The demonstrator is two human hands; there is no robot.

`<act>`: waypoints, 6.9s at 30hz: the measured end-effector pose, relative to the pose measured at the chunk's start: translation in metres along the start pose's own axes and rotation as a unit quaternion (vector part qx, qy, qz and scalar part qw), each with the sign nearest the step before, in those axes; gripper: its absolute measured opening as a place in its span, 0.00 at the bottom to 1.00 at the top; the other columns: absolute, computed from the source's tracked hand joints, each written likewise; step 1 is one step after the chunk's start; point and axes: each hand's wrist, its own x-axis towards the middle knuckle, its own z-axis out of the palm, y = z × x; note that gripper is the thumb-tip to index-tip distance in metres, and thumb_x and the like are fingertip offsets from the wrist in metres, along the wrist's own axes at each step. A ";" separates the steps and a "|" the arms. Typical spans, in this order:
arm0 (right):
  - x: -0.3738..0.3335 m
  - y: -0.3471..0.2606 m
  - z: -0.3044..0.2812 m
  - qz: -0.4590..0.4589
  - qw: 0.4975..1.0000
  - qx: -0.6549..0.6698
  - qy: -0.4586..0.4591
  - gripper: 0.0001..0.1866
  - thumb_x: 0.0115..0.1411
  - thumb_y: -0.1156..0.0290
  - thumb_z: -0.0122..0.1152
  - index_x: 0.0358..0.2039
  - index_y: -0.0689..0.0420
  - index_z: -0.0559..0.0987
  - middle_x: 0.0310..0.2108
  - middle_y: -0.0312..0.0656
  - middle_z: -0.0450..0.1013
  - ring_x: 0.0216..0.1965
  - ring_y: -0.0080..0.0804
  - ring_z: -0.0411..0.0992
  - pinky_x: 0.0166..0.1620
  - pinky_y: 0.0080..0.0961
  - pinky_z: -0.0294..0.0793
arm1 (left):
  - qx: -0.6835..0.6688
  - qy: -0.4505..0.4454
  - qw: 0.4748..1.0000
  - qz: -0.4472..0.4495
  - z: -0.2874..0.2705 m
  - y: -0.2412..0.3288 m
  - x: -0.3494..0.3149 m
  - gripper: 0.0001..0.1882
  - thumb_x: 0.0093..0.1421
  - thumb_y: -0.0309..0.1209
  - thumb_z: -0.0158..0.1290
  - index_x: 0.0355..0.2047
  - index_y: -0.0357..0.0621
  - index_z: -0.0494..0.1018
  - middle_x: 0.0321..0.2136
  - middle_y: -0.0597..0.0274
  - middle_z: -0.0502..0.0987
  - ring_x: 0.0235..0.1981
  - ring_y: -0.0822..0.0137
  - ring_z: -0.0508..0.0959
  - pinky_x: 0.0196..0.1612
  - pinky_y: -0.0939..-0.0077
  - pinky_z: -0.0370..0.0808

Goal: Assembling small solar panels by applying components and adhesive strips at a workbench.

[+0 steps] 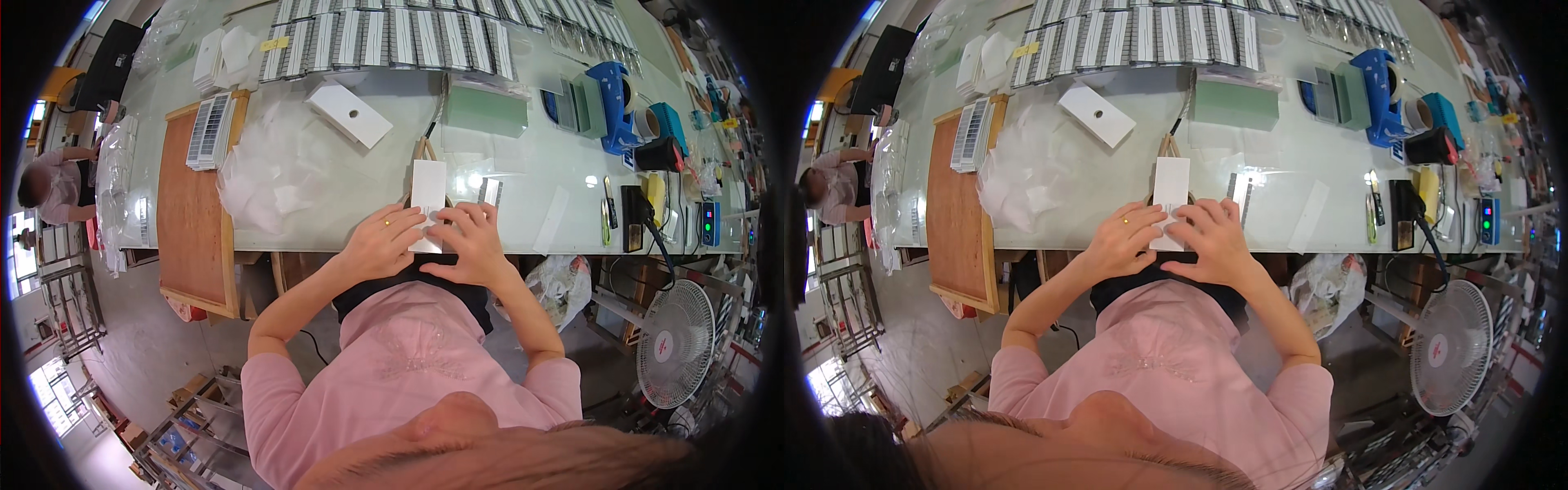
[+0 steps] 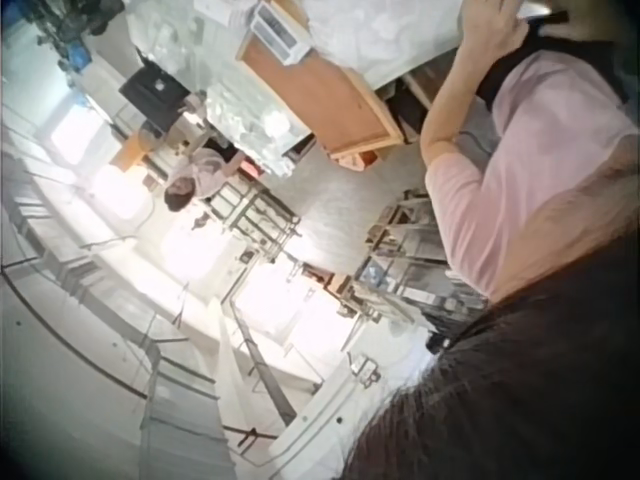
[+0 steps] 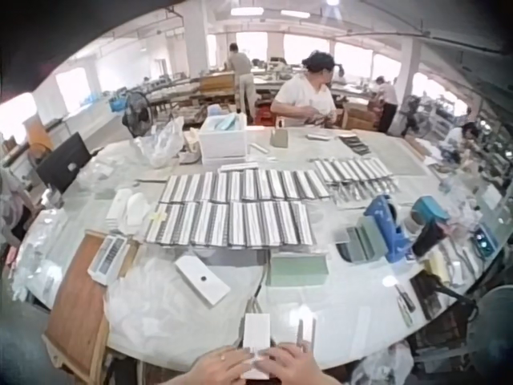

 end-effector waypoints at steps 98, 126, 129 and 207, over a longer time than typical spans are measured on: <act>-0.009 0.034 0.006 0.215 0.976 -0.030 0.028 0.15 0.49 0.61 0.71 0.27 0.56 0.75 0.42 0.40 0.71 0.45 0.41 0.67 0.48 0.39 0.60 | -0.357 -0.074 0.810 -0.459 -0.021 -0.019 -0.013 0.20 0.60 0.27 0.62 0.49 0.34 0.69 0.27 0.56 0.82 0.27 0.77 0.79 0.31 0.82 0.75; 0.013 0.030 0.009 0.187 0.975 0.003 0.117 0.20 0.51 0.67 0.71 0.43 0.53 0.73 0.50 0.45 0.70 0.55 0.43 0.66 0.57 0.40 0.57 | -0.175 0.364 0.734 -0.546 -0.206 -0.137 -0.135 0.13 0.64 0.29 0.56 0.46 0.37 0.78 0.34 0.65 0.81 0.35 0.73 0.78 0.40 0.77 0.75; 0.023 0.021 0.013 0.163 0.980 0.006 0.112 0.17 0.51 0.71 0.70 0.41 0.56 0.75 0.49 0.48 0.70 0.53 0.47 0.67 0.57 0.39 0.63 | -0.040 0.411 0.747 -0.520 -0.255 -0.224 -0.187 0.15 0.64 0.28 0.55 0.48 0.33 0.77 0.39 0.59 0.82 0.40 0.71 0.80 0.45 0.79 0.74; 0.044 0.060 0.024 0.187 0.979 0.009 0.087 0.08 0.47 0.63 0.74 0.25 0.49 0.82 0.41 0.31 0.72 0.50 0.38 0.62 0.54 0.41 0.53 | -0.021 0.146 0.987 -0.057 0.022 0.007 -0.032 0.09 0.47 0.27 0.66 0.30 0.50 0.79 0.27 0.69 0.72 0.27 0.65 0.74 0.32 0.72 0.73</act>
